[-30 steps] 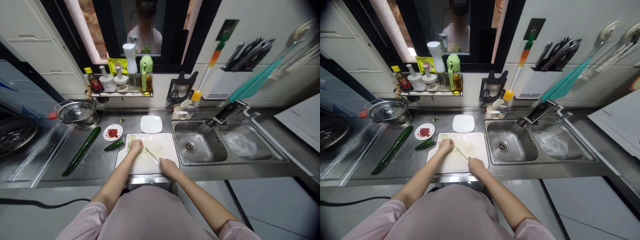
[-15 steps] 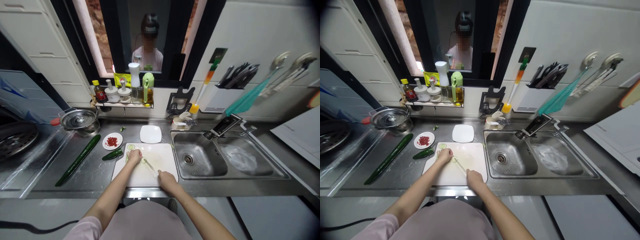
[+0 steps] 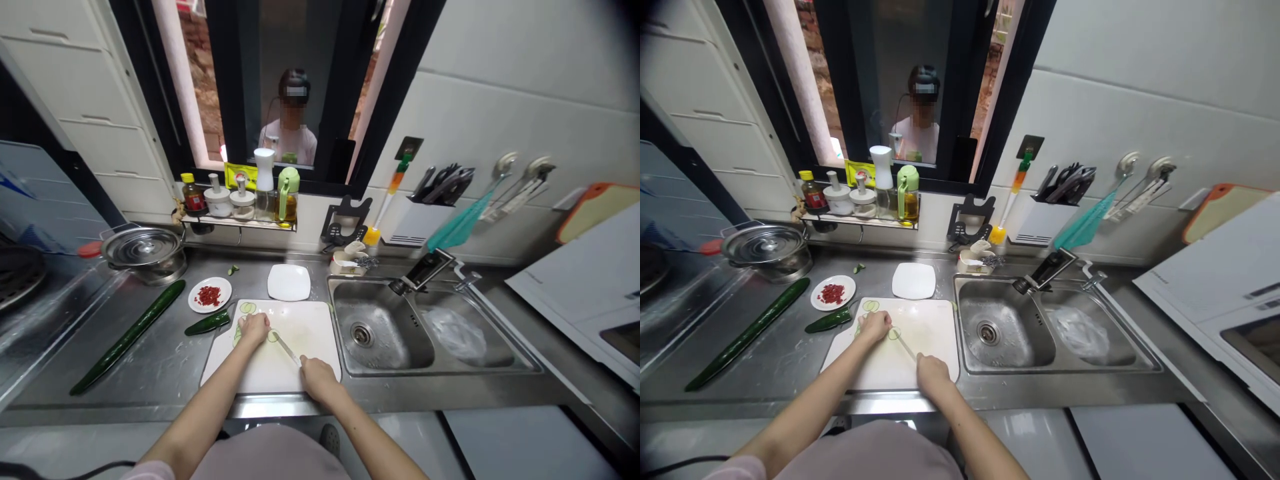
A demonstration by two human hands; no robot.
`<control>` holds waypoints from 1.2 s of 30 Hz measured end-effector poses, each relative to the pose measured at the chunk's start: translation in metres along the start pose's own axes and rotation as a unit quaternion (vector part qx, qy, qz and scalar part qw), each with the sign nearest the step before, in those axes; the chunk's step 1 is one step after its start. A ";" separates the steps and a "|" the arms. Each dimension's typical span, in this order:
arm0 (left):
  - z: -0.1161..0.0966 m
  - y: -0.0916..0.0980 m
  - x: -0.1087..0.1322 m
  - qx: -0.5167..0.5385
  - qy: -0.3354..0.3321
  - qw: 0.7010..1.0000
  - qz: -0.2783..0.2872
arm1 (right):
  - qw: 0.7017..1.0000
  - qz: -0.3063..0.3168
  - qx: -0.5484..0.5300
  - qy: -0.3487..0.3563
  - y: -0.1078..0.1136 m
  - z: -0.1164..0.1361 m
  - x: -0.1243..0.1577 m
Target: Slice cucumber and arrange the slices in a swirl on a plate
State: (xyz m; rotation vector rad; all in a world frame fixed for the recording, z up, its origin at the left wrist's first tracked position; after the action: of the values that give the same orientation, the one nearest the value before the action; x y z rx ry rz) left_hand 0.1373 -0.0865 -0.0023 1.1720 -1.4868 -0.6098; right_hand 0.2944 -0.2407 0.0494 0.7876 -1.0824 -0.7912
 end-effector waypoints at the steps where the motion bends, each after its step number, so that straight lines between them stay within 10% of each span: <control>1: 0.000 -0.002 0.000 0.002 0.001 1.000 -0.003 | 1.000 0.002 0.002 0.001 -0.001 -0.002 0.002; 36: -0.005 -0.004 0.032 0.033 -0.024 0.998 -0.042 | 0.986 -0.104 -0.058 -0.119 -0.010 -0.042 0.009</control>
State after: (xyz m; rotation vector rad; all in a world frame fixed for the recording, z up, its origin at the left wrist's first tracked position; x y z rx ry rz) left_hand 0.1459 -0.1156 0.0097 1.2837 -1.5144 -0.6551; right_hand 0.3352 -0.2470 0.0331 0.7277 -1.1650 -1.1386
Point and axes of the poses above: each hand's wrist, its own x-axis away from the middle knuckle, its own y-axis out of the back of the hand, z = x × y, the point moved 2 cm from there along -x, towards the middle knuckle, and after that the axes turned 15 degrees about y, right-handed, at the moved point
